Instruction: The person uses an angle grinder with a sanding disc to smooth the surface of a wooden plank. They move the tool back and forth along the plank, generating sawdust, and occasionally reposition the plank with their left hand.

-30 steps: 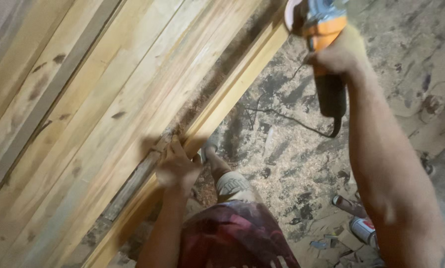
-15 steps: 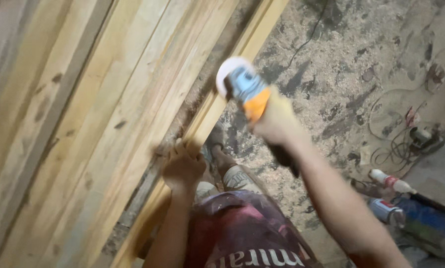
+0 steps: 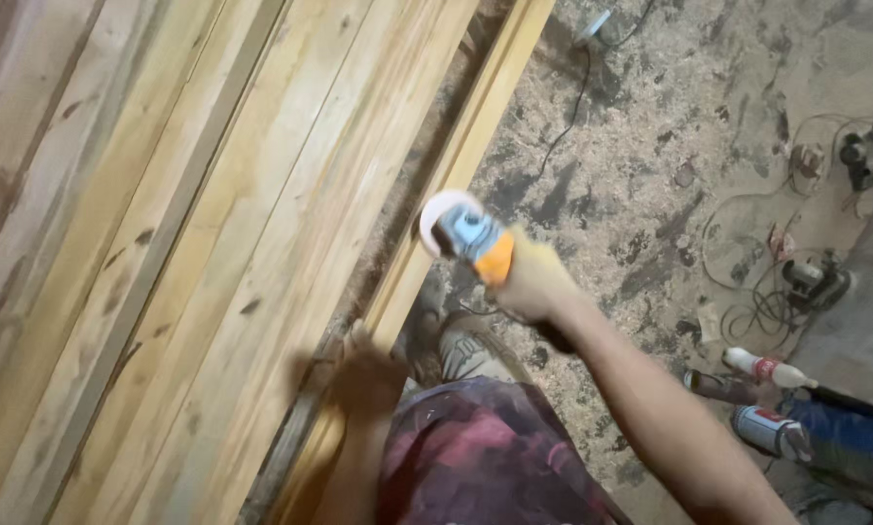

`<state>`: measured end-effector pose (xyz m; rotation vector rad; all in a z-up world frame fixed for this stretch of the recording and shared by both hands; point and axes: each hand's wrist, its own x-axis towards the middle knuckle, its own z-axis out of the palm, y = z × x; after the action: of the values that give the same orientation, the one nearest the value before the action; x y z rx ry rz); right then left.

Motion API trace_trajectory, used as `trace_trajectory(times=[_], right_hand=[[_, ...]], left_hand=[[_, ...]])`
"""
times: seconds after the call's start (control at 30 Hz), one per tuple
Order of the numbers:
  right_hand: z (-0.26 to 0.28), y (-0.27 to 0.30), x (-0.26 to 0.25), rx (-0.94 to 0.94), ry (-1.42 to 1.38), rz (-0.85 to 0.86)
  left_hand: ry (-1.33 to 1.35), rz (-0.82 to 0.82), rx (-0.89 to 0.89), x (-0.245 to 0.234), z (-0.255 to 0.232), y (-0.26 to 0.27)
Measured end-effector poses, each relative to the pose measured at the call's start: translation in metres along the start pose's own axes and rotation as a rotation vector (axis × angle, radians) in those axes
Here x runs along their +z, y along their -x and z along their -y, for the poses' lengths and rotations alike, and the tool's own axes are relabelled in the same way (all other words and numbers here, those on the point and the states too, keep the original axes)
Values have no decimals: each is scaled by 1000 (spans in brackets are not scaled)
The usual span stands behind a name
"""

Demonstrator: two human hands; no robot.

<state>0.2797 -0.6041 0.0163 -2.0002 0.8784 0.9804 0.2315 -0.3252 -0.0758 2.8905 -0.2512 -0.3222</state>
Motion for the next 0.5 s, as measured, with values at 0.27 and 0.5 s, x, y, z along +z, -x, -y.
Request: trace_trajectory(times=[0.27,0.5], right_hand=[[-18,-105,-121,-72,-12,-254],[-15,-193,-216,-162,18,-358]], left_hand=[[67,130,-47,0,-40,-40],[155,78,69,19,-131,-148]])
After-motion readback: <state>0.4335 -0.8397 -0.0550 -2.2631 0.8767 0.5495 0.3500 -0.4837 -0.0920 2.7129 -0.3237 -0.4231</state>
